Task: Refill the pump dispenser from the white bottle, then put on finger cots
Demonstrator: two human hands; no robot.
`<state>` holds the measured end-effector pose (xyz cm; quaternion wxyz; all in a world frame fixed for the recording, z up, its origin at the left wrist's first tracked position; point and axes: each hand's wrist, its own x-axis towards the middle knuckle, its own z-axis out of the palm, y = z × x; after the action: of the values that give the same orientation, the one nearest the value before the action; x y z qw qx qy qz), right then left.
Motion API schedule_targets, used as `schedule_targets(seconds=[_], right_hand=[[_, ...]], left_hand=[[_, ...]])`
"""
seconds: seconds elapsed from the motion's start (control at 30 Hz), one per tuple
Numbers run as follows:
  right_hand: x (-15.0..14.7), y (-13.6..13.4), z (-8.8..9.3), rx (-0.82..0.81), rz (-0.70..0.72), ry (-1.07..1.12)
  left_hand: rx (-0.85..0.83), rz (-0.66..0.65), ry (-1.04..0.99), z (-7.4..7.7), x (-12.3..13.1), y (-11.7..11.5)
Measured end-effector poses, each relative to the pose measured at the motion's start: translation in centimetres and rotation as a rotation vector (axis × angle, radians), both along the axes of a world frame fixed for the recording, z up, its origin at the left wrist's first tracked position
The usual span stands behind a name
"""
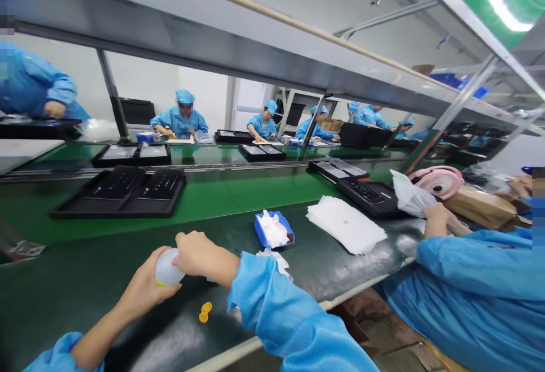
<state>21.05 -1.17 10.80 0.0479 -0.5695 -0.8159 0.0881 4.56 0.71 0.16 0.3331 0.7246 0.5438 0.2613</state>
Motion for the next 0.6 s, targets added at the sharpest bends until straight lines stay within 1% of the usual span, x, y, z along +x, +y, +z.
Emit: schedule_targets(seconds=[0.07, 0.1, 0.23, 0.27, 0.3, 0.4, 0.47, 0.53, 0.6], right_hand=[[0.3, -0.3, -0.2, 0.023, 0.086, 0.019], [0.4, -0.5, -0.2, 0.018, 0.088, 0.036], [0.5, -1.1, 0.0, -0.058, -0.056, 0.041], [0.5, -1.2, -0.1, -0.062, -0.047, 0.031], [0.5, -1.2, -0.1, -0.054, -0.005, 0.028], [1.1, -1.0, -0.3, 0.021, 0.115, 0.060], [1.4, -0.8, -0.2, 0.079, 0.125, 0.085], [1.5, -0.7, -0.1, 0.087, 0.054, 0.110], [1.3, -0.7, 0.1, 0.024, -0.050, 0.078]], left_hand=[[-0.058, -0.051, -0.033, 0.2, 0.0, -0.3], [-0.073, -0.072, -0.047, 0.3, 0.1, -0.4], [-0.062, -0.084, -0.079, 0.6, 0.2, -0.9], [-0.067, -0.091, -0.083, 0.7, 0.2, -0.8], [-0.087, -0.111, -0.092, 0.7, 0.1, -0.8], [-0.190, -0.208, -0.143, 0.6, -0.3, -0.3], [-0.239, -0.223, -0.160, 0.3, -0.4, 0.1], [-0.225, -0.177, -0.140, 0.0, -0.2, 0.2], [-0.161, -0.116, -0.104, -0.3, 0.3, 0.2]])
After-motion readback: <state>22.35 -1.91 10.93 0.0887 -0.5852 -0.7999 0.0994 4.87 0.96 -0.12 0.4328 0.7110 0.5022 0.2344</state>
